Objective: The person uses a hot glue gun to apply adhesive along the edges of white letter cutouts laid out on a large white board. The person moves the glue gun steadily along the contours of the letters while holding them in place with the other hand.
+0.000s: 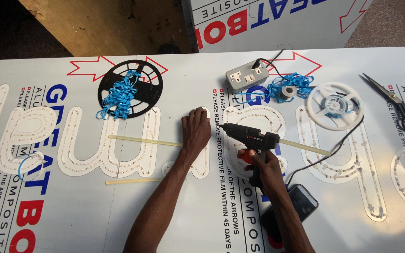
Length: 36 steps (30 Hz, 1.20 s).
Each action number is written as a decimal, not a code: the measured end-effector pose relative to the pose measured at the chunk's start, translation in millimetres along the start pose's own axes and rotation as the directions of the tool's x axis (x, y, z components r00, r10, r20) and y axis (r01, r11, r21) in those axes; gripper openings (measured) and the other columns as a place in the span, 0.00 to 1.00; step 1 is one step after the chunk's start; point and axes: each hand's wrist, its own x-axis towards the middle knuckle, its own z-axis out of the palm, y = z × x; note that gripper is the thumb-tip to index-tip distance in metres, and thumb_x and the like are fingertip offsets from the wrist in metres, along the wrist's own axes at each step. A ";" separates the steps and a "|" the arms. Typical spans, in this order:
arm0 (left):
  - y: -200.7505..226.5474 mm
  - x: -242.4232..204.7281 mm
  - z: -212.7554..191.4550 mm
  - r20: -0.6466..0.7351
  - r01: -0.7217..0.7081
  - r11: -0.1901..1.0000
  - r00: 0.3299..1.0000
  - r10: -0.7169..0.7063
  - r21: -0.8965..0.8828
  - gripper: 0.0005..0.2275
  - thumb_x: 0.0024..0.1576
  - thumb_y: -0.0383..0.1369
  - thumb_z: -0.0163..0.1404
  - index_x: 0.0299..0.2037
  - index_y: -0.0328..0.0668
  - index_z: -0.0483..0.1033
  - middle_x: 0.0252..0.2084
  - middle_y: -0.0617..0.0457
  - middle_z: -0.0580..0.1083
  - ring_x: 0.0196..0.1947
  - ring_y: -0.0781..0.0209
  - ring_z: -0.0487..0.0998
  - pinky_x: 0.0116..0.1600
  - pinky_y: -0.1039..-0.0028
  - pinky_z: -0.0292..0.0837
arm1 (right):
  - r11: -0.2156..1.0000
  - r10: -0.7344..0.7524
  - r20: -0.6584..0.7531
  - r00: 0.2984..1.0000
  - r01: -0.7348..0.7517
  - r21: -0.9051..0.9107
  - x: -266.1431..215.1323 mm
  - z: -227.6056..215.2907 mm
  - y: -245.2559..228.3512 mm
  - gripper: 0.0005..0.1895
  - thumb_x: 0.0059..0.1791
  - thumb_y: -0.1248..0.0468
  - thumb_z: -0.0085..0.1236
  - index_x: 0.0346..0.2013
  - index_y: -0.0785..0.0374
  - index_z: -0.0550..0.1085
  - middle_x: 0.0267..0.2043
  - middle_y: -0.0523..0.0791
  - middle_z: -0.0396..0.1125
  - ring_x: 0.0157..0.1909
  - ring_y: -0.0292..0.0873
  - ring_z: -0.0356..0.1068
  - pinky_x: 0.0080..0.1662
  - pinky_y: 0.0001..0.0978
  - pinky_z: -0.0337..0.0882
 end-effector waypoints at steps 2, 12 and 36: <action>0.7 -1.4 -7.9 0.020 -0.012 1.000 1.000 0.012 -0.018 0.14 0.73 0.35 0.48 0.64 0.39 0.79 0.59 0.49 0.74 0.62 0.52 0.76 0.62 0.55 0.70 | 1.000 0.000 -0.010 1.000 0.000 0.000 -7.2 1.5 -6.9 0.24 0.60 0.55 0.62 0.65 0.69 0.75 0.55 0.58 0.79 0.59 0.57 0.77 0.50 0.48 0.80; -40.6 -15.0 -45.4 0.151 0.135 0.725 0.988 -0.044 -0.675 0.39 0.67 0.22 0.42 0.87 0.39 0.32 0.75 0.32 0.74 0.74 0.24 0.73 0.75 0.35 0.67 | 0.999 -0.050 0.004 0.999 0.050 0.017 -29.8 14.3 -14.0 0.22 0.59 0.57 0.64 0.63 0.69 0.76 0.51 0.56 0.80 0.54 0.52 0.79 0.46 0.41 0.80; -70.6 -112.7 -20.8 0.219 0.082 0.886 0.975 0.022 -0.456 0.10 0.73 0.44 0.50 0.55 0.62 0.86 0.61 0.59 0.76 0.70 0.53 0.76 0.76 0.55 0.64 | 0.877 -0.062 0.109 0.992 0.106 -0.469 -56.7 21.9 8.6 0.22 0.58 0.51 0.70 0.44 0.70 0.77 0.25 0.51 0.72 0.26 0.46 0.77 0.34 0.37 0.73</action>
